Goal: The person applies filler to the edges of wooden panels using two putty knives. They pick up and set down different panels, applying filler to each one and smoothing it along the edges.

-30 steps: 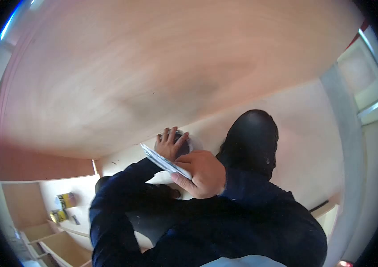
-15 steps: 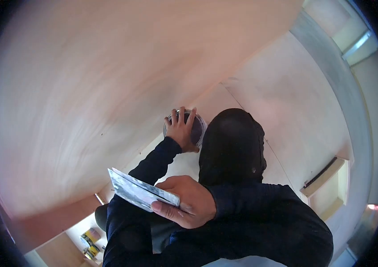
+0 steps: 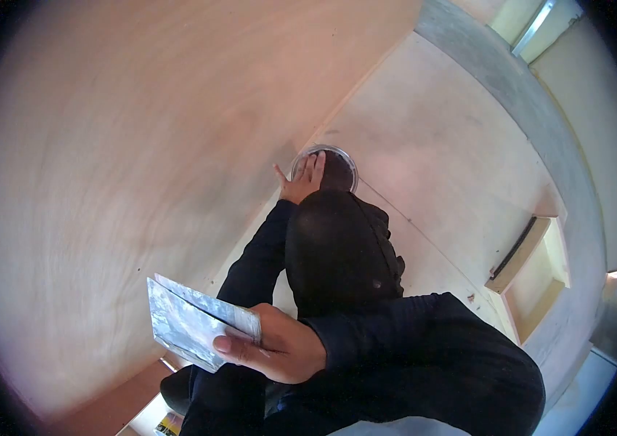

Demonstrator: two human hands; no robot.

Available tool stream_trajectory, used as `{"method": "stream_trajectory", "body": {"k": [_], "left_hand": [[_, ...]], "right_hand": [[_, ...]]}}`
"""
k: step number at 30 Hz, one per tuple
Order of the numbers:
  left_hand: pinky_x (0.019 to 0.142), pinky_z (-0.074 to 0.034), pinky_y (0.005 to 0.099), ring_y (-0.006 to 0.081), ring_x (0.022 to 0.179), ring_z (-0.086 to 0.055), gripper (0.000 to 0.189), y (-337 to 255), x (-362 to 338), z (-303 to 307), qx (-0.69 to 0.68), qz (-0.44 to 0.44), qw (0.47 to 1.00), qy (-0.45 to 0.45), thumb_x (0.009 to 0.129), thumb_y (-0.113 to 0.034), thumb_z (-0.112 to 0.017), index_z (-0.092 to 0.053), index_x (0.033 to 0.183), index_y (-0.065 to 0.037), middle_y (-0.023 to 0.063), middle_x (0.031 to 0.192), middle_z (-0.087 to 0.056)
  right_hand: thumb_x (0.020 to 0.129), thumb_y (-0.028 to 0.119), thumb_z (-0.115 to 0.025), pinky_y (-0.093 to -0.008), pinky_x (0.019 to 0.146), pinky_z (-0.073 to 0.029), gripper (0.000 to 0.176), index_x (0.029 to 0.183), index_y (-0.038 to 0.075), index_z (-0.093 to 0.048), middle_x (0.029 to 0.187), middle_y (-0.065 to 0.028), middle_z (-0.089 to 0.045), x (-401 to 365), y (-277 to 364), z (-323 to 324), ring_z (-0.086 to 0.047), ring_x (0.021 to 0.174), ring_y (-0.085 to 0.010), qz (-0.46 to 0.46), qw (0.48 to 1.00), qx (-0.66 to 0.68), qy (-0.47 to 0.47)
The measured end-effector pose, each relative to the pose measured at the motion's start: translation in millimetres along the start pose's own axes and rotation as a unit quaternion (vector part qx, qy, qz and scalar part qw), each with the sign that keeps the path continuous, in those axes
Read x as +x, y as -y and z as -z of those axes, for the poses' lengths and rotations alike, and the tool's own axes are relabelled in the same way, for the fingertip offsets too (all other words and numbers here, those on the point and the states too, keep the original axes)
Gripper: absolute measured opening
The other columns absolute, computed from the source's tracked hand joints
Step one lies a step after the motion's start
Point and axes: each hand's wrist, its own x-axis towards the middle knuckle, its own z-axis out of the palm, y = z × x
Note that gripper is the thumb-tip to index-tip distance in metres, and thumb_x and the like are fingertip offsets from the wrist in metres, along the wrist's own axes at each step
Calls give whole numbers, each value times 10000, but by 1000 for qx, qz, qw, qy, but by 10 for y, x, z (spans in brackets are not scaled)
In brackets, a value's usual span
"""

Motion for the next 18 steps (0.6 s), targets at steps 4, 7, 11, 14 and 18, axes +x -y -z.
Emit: {"method": "stream_trajectory", "body": {"k": [4,7,11,14,18], "left_hand": [[1055,-305,675,441,1357,-390,845,111,-475,152,-83,43,995,23,775,-253,-715,-314,1517,-203,184,1457,-429],[1068,-310,653,420,1365,-395,867,279,-1126,366,-144,81,985,46,760,-243,-728,-310,1519,-207,185,1452,-440],[1038,-425,524,334,1272,-533,807,773,-2564,687,-142,209,967,42,699,-163,-762,-439,1438,-206,183,1308,-590],[1013,-447,509,334,1236,-557,752,1247,-2884,1074,-83,271,958,40,701,-158,-758,-477,1397,-199,179,1270,-612],[962,-490,480,334,1166,-605,643,1488,-4239,1969,28,453,886,94,705,-147,-750,-553,1316,-184,171,1196,-655]], "right_hand": [[1024,502,-420,-271,484,-318,662,1270,-109,-493,817,-190,-633,-36,-55,1,-499,563,-165,-25,999,3,46],[1025,499,-422,-289,517,-356,670,1271,-121,-481,793,-182,-617,-54,-11,-37,-511,581,-185,-42,994,-32,101],[1031,462,-440,-301,622,-414,582,1249,-74,-504,778,-129,-577,-12,-125,-166,-506,666,-158,-25,994,-54,91],[1020,388,-501,-288,678,-439,480,1228,-44,-528,895,-66,-589,-15,227,-307,-526,771,-119,-17,995,76,59],[969,309,-565,-300,750,-514,428,1269,7,-524,1081,-76,-615,-86,-259,-392,-605,944,-162,8,998,-53,27]]}}
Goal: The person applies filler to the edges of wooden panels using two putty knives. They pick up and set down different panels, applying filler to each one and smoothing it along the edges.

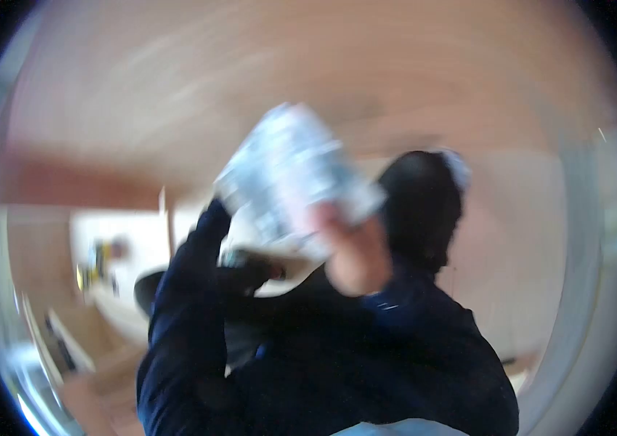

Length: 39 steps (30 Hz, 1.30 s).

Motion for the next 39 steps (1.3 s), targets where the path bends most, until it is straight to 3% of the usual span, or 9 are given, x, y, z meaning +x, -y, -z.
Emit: {"method": "stream_trajectory", "body": {"k": [5,7,11,12,19,21,27,28,39], "left_hand": [[873,-545,423,346,1031,-661,510,978,-652,1002,-152,242,955,79,682,-278,-828,-670,1151,-154,157,1084,-702],[903,-540,404,331,1029,-666,511,1469,-998,1059,-8,176,984,-2,670,-341,-847,-700,1118,-144,147,1069,-709],[950,-523,372,308,1041,-671,497,2266,-1149,846,-125,328,935,-55,705,-435,-812,-729,1081,-121,145,1091,-712],[957,-520,363,302,1040,-674,511,1028,-336,1081,-130,367,912,-125,717,-468,-796,-732,1078,-113,146,1104,-711],[1010,-482,364,308,1175,-617,566,991,-313,506,-269,532,803,-7,761,-445,-729,-692,1169,-54,175,1244,-651],[816,-555,323,225,879,-720,603,885,-359,337,-240,558,794,-1,782,-496,-749,-688,1150,-23,142,1097,-713],[1021,-464,349,282,1218,-596,659,758,-678,91,-293,646,704,45,762,-525,-703,-658,1234,-68,150,1302,-626],[1035,-438,323,277,1226,-593,466,588,-735,261,-313,670,674,5,765,-294,-665,-699,1168,-63,172,1269,-641],[1104,-310,512,335,1344,-428,848,1231,-1185,-812,-182,839,509,68,836,-721,-496,-504,1406,-93,203,1402,-495]], "right_hand": [[941,186,-577,-454,773,-572,408,1290,-18,-519,1239,-195,-587,8,-102,-311,-636,1038,-327,18,999,50,4],[898,49,-658,-518,859,-553,363,1243,-36,-585,1288,-243,-583,37,-255,-415,-621,1116,-386,111,993,34,-27],[967,289,-486,-412,601,-530,544,1394,-41,-412,1273,-187,-563,5,-365,-1076,-621,966,-337,76,996,-41,-25],[969,286,-490,-410,604,-531,550,1391,-55,-407,1270,-193,-564,412,475,230,-624,962,-339,93,995,-35,-15],[974,274,-575,-384,731,-560,525,1358,-64,-451,1222,-204,-599,508,531,279,-644,952,-278,158,945,-251,133],[980,278,-569,-352,725,-523,389,1124,-79,-624,946,-174,-697,655,494,388,-671,836,-241,169,902,-352,184],[997,322,-541,-381,695,-500,378,965,-36,-659,822,-184,-670,1054,236,604,-661,751,-300,20,807,-507,301],[1004,338,-529,-376,671,-494,410,956,-50,-655,800,-175,-671,1072,285,480,-660,728,-273,33,783,-528,327],[984,340,-524,-484,661,-465,338,922,46,-679,800,-179,-618,1081,67,93,-597,735,-424,6,738,-548,393]]}}
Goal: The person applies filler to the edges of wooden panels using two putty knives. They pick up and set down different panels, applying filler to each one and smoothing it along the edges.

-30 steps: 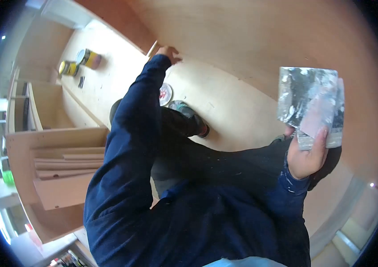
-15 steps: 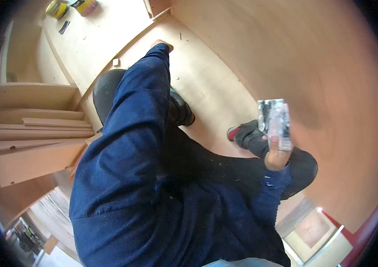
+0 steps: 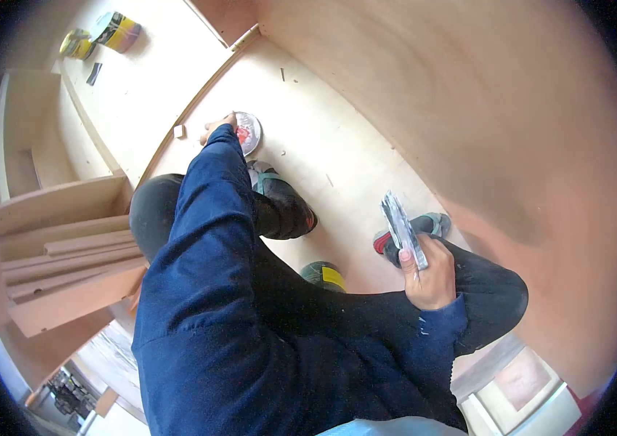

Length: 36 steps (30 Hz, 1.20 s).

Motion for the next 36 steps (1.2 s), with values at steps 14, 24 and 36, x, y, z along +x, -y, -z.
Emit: {"method": "stream_trajectory", "body": {"k": [14,24,36], "left_hand": [[1130,-220,520,306,1353,-434,837,-135,28,-72,-64,-169,969,168,922,-730,-222,-587,1343,-105,170,1382,-541],[1174,-163,514,403,1381,-393,1056,-498,-1279,-624,73,-414,889,180,834,-847,-216,-458,1429,-10,239,1412,-505],[914,-503,469,274,1081,-605,744,-263,-3669,1550,-168,-482,629,587,937,-664,-468,-497,1376,-63,141,1231,-586]], "right_hand": [[981,334,-517,-495,678,-463,329,975,50,-683,839,-172,-624,97,-53,1,-591,755,-420,-33,998,-28,48],[997,419,-504,-448,684,-465,471,930,-28,-637,800,-247,-604,-76,-119,-29,-590,768,-471,-100,995,14,-11],[1036,258,-499,-297,620,-510,314,1097,-36,-592,875,-94,-667,63,30,64,-627,660,-156,-119,908,336,-219]]}}
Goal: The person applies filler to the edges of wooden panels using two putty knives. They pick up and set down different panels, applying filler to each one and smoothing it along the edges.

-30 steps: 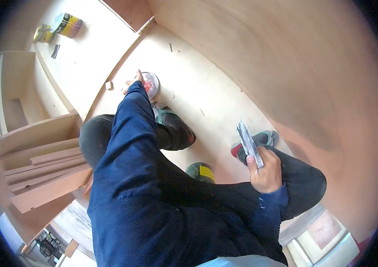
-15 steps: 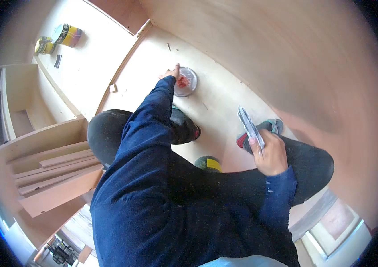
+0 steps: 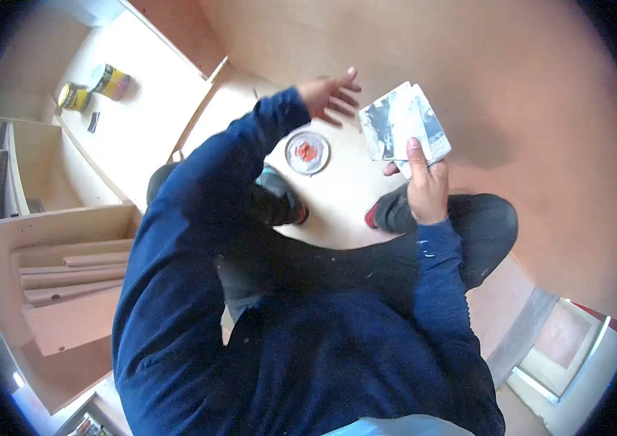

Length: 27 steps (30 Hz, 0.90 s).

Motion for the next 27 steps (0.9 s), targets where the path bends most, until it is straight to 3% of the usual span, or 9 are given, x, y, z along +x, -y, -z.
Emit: {"method": "stream_trajectory", "body": {"k": [5,9,14,16,18,20,21,25,27], "left_hand": [[838,-578,371,223,937,-681,308,-229,-845,-720,-182,-81,979,-40,965,-242,-631,-556,1186,-41,93,1016,-654],[800,-593,340,189,866,-692,182,95,-694,-650,-262,-150,949,-86,923,-131,-676,-615,1076,-53,65,966,-681],[757,-609,329,179,835,-692,188,96,-557,-462,-245,-231,929,-156,896,-49,-677,-600,1067,-38,64,962,-683],[761,-611,335,186,840,-696,226,32,-582,-393,-247,-242,929,-130,897,-47,-678,-582,1100,-27,82,985,-681],[772,-611,355,200,839,-698,254,-32,-603,-403,-241,-224,936,-126,876,28,-645,-564,1112,-21,89,990,-679],[791,-606,391,230,860,-697,323,-10,-610,-418,-239,-252,935,-73,838,107,-593,-536,1136,-5,105,998,-672],[813,-595,413,257,883,-694,372,30,-573,-435,-266,-274,922,-59,805,148,-554,-516,1149,12,135,1025,-665],[825,-582,393,255,904,-685,324,139,-605,-489,-330,-161,929,-45,838,102,-597,-510,1140,24,149,1030,-658],[805,-569,360,215,880,-678,329,217,-558,-679,-226,-206,937,-168,847,49,-678,-519,1133,15,117,1006,-665]], "right_hand": [[1023,305,-537,-290,548,-538,353,1104,-33,-599,898,-98,-669,117,255,-220,-643,668,-151,8,995,91,-47],[1024,428,-479,-298,588,-560,492,1102,-45,-592,853,-108,-685,270,-59,-348,-656,625,-161,140,988,-63,-30],[1019,511,-419,-317,615,-567,580,1127,-37,-574,896,-104,-695,167,-300,-310,-680,680,-185,203,970,-79,-108],[1021,494,-439,-328,634,-572,549,1121,-28,-578,946,-93,-689,54,-72,-217,-686,744,-188,-15,958,236,-163],[1025,427,-485,-333,635,-575,465,1122,-17,-582,984,-95,-679,55,-183,-48,-689,802,-188,-52,961,219,-164],[1025,348,-521,-333,636,-574,386,1131,-19,-579,987,-103,-676,154,-628,46,-686,799,-187,161,968,-85,-172],[1011,258,-564,-325,635,-571,306,1131,-23,-588,985,-106,-675,159,-475,28,-680,771,-187,91,980,74,-160],[996,194,-593,-313,718,-560,269,1141,-32,-598,993,-83,-675,227,-805,-69,-665,806,-173,64,978,78,-183],[977,138,-620,-300,811,-525,239,1142,-34,-614,1003,-62,-674,318,-856,-140,-640,876,-153,238,955,-59,-165]]}}
